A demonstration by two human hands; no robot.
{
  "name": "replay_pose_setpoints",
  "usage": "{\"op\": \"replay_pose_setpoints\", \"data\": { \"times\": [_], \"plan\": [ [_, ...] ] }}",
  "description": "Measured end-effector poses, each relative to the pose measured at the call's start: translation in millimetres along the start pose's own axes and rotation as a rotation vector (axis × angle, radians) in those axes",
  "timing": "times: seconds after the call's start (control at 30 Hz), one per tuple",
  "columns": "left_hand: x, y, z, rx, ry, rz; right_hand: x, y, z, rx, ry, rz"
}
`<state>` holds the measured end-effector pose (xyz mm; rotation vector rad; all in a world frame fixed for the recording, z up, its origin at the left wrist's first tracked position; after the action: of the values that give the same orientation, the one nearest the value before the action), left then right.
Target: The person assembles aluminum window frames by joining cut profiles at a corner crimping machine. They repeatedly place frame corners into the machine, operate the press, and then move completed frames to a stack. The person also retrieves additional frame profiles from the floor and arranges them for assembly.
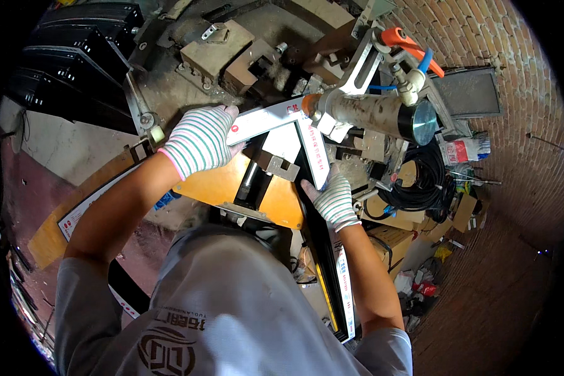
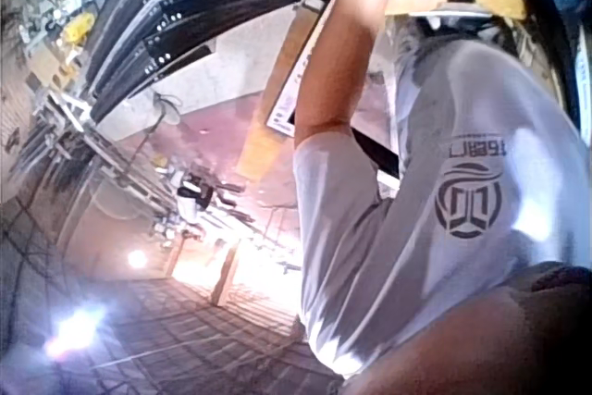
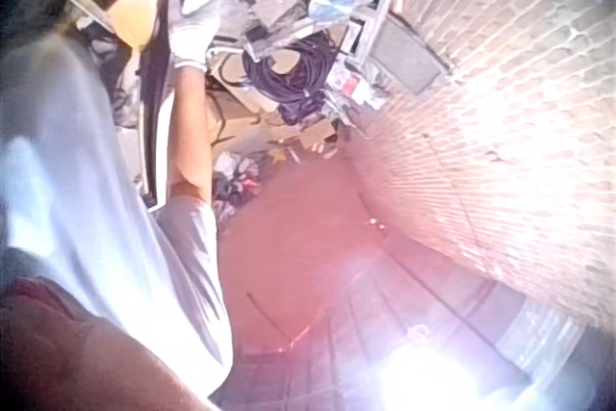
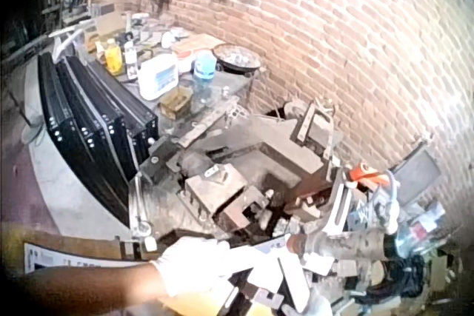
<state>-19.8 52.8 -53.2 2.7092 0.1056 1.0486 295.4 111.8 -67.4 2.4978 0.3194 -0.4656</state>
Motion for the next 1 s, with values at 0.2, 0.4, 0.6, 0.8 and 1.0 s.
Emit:
{"op": "replay_pose_setpoints", "data": {
  "times": [0.2, 0.4, 0.6, 0.8, 1.0],
  "plan": [
    [2, 1, 1, 0.012, -0.017, -0.039, 19, -6, 7, 0.106, 0.055, -0.117],
    [7, 1, -1, -0.019, -0.049, -0.057, 2, -1, -2, 0.085, 0.109, -0.093],
    [14, -2, -2, -0.040, -0.064, -0.090, -14, 7, -19, 0.037, 0.280, -0.037],
    [33, 2, -9, -0.048, -0.095, -0.172, -16, 17, -30, 0.089, 0.259, -0.098],
    [33, 0, 2, 0.023, -0.110, -0.100, -6, 18, -30, 0.090, 0.229, -0.113]
  ]
}}
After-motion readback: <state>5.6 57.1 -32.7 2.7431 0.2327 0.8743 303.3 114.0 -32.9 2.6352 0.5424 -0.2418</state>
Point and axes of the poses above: each hand's wrist, its own y-axis away from the middle knuckle, its own z-axis out of the palm, x = y × z, the point moved 3 cm from there along -y, towards the middle knuckle, and after that the axes turned 12 degrees about y, right-handed, at the moved point
